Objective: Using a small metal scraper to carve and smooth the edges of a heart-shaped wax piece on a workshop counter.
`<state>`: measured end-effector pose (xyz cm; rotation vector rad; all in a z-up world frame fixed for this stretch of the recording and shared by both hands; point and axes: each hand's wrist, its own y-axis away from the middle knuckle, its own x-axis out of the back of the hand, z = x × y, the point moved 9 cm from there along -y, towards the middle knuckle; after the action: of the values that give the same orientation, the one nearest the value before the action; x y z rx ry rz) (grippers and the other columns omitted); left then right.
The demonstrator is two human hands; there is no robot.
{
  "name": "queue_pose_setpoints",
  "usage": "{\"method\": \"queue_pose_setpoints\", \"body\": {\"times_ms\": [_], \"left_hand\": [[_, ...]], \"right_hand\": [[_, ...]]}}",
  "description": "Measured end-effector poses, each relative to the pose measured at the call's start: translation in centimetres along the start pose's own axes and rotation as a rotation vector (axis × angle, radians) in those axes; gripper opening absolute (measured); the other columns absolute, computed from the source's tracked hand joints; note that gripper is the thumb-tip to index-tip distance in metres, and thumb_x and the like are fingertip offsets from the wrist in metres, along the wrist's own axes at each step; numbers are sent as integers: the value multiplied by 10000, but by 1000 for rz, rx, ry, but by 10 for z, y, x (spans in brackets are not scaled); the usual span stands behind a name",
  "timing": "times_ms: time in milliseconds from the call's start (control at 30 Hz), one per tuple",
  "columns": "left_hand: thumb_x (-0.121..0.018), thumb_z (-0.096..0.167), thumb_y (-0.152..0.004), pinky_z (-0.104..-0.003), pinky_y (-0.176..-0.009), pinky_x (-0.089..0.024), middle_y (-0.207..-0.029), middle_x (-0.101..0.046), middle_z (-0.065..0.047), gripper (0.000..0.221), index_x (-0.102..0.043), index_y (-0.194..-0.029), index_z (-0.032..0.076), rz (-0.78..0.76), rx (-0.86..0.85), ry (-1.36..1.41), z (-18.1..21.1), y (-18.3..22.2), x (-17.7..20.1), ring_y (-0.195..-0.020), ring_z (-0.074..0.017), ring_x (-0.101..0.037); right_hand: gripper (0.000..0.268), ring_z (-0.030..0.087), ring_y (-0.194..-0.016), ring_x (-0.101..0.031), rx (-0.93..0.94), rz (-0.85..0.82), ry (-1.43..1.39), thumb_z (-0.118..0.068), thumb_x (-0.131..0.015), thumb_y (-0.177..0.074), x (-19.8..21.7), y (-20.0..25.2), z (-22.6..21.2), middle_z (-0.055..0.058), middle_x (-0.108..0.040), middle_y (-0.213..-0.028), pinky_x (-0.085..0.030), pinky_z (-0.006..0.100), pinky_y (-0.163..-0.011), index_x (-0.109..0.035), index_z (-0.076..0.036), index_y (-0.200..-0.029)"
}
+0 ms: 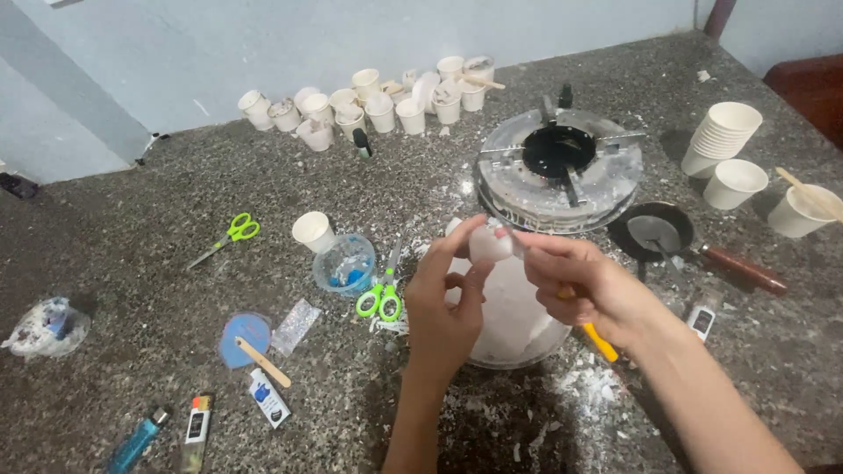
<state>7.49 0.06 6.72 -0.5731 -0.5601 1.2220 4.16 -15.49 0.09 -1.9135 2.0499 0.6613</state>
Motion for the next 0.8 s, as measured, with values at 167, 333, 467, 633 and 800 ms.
{"method": "queue_pose_setpoints", "body": {"times_ms": [167,333,467,633,800], "left_hand": [[-671,121,-975,-281,-575,-611,-1032,-725,-96,378,-641,-1349,71,8,-28,-51,4,-2,2,-911,-201,-694],[-702,158,-966,-282,-589,-599,-1028,-729,-79,387,-649,-1343,90,52,-50,-103,-2,1,4,-903,-182,-687],[-698,159,-968,-257,-572,-583,-1050,-745,-73,410,-637,-1372,122,49,-103,-122,-4,2,3,-897,-168,-697],[-641,157,-1006,-253,-548,-571,-1187,-753,-77,388,-611,-1392,180,73,-200,-148,-5,7,4,-909,-171,-697],[-603,233,-1005,-286,-560,-606,-1152,-756,-131,388,-629,-1379,129,-9,1,-88,-4,0,2,-907,-204,-706]], "right_hand": [[248,20,-319,-336,1,-77,-74,-94,-458,-983,-7,0,-9,-32,-282,-632,-304,170,-249,-621,29,-1123],[284,31,-297,-357,32,-119,-30,-99,-438,-985,-6,3,-8,-23,-295,-623,-330,181,-244,-602,53,-1160],[487,10,-322,-298,48,-80,104,-194,-524,-941,-8,5,-12,-47,-314,-610,-264,153,-267,-593,22,-1371],[635,25,-324,-261,-1,-56,44,-214,-626,-902,0,4,0,-32,-323,-589,-233,150,-279,-512,-16,-1494],[628,36,-336,-232,-6,-50,73,-236,-645,-865,-10,11,-6,-17,-318,-577,-198,173,-294,-585,-87,-1472]]}}
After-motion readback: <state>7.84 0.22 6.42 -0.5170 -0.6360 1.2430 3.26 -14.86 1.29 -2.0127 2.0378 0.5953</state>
